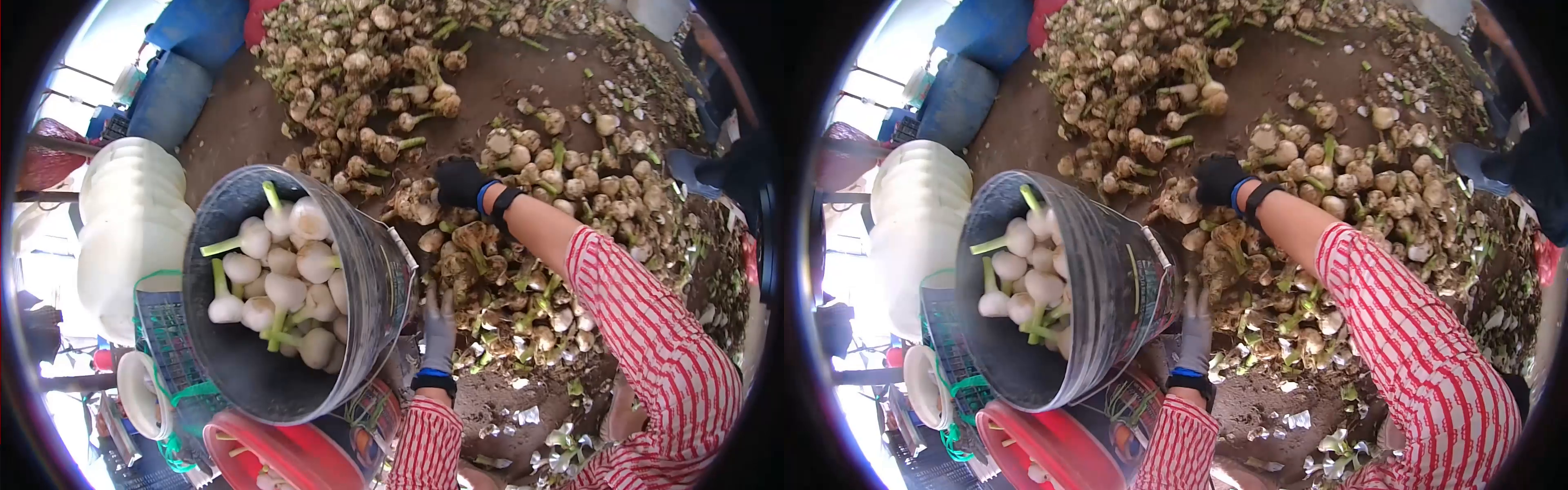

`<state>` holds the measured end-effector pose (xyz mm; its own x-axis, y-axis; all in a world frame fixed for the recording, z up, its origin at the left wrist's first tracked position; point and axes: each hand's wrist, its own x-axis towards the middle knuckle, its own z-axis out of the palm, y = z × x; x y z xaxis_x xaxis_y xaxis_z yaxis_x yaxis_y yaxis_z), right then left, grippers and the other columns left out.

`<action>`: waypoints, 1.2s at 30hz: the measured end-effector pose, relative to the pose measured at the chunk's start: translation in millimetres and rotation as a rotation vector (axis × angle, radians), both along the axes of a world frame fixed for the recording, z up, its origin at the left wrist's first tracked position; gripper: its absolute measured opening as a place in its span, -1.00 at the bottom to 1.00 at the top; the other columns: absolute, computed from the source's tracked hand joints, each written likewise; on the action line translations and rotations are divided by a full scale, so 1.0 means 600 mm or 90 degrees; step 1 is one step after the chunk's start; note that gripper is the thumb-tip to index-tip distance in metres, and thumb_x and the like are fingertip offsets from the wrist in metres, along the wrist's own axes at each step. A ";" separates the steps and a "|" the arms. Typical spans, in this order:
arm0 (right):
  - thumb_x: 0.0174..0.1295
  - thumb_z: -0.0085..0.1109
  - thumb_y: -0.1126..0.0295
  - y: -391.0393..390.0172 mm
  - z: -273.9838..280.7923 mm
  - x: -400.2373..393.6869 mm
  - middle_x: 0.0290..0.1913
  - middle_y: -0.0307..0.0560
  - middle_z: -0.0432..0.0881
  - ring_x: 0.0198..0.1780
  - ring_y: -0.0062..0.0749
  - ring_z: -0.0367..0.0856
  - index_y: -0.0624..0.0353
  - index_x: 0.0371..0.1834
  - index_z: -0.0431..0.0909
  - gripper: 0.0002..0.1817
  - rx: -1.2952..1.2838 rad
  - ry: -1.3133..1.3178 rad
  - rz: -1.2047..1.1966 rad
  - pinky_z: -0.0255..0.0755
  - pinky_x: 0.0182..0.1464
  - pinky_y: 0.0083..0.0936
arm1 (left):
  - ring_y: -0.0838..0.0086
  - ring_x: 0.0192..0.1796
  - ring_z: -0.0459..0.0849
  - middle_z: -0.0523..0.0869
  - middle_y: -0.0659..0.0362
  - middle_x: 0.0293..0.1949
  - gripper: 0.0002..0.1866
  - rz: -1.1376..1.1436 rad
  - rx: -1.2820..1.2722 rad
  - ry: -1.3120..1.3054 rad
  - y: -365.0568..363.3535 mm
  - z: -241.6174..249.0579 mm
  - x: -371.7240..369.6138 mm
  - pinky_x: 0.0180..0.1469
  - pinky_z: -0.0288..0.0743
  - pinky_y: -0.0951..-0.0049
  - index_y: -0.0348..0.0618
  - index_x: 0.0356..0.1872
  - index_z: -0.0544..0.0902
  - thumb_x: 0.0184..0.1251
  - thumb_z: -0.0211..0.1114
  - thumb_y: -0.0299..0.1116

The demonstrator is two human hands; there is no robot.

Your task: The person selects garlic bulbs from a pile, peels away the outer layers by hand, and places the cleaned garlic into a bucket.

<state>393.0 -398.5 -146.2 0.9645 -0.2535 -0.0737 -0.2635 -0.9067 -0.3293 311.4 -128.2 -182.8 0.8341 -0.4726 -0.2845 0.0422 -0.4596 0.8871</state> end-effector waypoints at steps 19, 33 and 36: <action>-0.18 0.13 0.17 0.054 -0.056 -0.184 -0.37 0.08 0.62 -0.23 0.00 0.57 0.12 -0.36 0.60 -0.66 0.081 0.023 0.269 0.45 -0.20 -0.20 | 0.03 0.29 0.21 0.18 -0.09 0.28 -0.54 -0.275 0.143 -0.017 0.064 -0.102 -0.143 0.30 0.21 0.30 0.03 0.15 0.36 0.17 0.06 -0.53; -0.13 0.13 0.48 0.140 0.065 -0.181 -0.41 0.12 0.58 -0.36 0.03 0.58 0.24 -0.23 0.51 -0.70 0.080 0.114 0.243 0.47 -0.31 -0.15 | 0.15 0.01 0.50 0.55 -0.08 -0.03 -0.57 -0.061 0.198 0.177 0.076 0.139 -0.091 0.11 0.34 0.25 -0.16 -0.01 0.53 0.19 0.19 -0.11; -0.09 0.08 0.48 0.134 0.014 -0.033 -0.39 0.10 0.58 -0.31 0.03 0.57 0.09 -0.13 0.49 -0.65 0.019 -0.197 0.137 0.46 -0.24 -0.16 | 0.07 0.13 0.38 0.41 -0.11 0.09 -0.45 -0.032 0.160 -0.200 0.081 0.057 -0.040 0.19 0.24 0.22 -0.24 0.12 0.39 0.13 0.26 -0.20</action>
